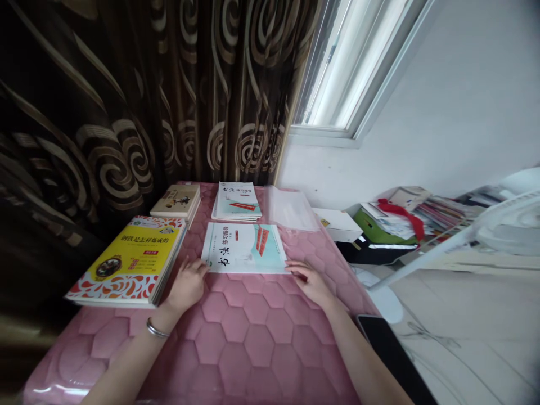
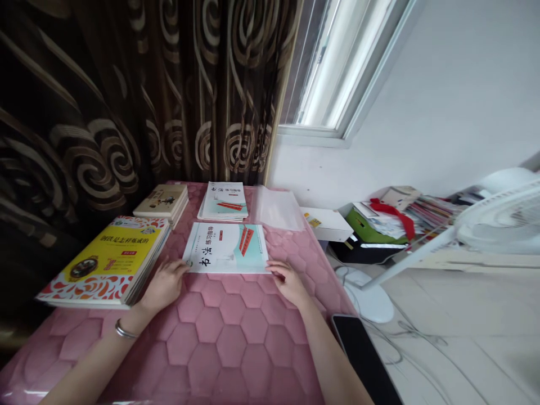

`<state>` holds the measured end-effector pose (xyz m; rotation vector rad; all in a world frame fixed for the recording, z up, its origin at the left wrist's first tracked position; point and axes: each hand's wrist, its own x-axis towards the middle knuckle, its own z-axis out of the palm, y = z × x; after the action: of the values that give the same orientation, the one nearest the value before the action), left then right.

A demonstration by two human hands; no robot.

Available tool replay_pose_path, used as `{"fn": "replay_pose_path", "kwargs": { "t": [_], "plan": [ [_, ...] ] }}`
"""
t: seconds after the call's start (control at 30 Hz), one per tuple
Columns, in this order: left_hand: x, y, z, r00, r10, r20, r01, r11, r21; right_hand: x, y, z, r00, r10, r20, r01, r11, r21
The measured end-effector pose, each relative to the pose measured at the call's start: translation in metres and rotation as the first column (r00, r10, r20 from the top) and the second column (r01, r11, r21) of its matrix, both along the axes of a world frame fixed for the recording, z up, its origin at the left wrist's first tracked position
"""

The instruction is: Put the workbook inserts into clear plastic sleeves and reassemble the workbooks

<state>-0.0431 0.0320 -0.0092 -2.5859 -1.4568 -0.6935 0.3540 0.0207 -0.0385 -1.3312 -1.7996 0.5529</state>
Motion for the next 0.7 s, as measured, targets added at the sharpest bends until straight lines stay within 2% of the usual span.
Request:
{"fn": "replay_pose_path", "kwargs": {
  "t": [0.07,0.13,0.27,0.4,0.47,0.53,0.6,0.7],
  "plan": [
    [0.026,-0.006,0.006,0.998,-0.012,-0.063,0.012,1.000,-0.001,0.001,-0.002,0.003,0.997,-0.020,-0.068,0.017,0.999,-0.042],
    [0.058,-0.007,0.010,0.989,-0.090,-0.118,0.087,0.996,-0.031,0.001,-0.003,0.005,0.989,-0.078,-0.128,0.068,0.995,-0.077],
    [0.120,0.007,0.012,0.961,-0.210,-0.179,0.194,0.976,-0.100,0.000,-0.005,0.004,0.952,-0.246,-0.185,0.219,0.964,-0.154],
    [0.153,0.019,0.012,0.933,-0.194,-0.302,0.160,0.978,-0.133,0.000,-0.005,0.003,0.934,-0.293,-0.204,0.262,0.951,-0.164],
    [0.154,0.019,0.010,0.928,-0.193,-0.320,0.157,0.978,-0.135,0.000,-0.005,0.004,0.935,-0.287,-0.206,0.259,0.953,-0.155],
    [0.145,0.014,0.008,0.921,-0.230,-0.315,0.195,0.971,-0.141,0.001,-0.004,0.006,0.931,-0.307,-0.198,0.282,0.948,-0.145],
    [0.126,0.005,0.007,0.912,-0.310,-0.269,0.278,0.949,-0.151,0.001,-0.002,0.008,0.925,-0.335,-0.181,0.314,0.940,-0.135],
    [0.085,-0.009,0.004,0.888,-0.449,-0.104,0.428,0.887,-0.175,-0.004,-0.001,0.011,0.941,-0.323,-0.099,0.310,0.942,-0.125]
  ]
}}
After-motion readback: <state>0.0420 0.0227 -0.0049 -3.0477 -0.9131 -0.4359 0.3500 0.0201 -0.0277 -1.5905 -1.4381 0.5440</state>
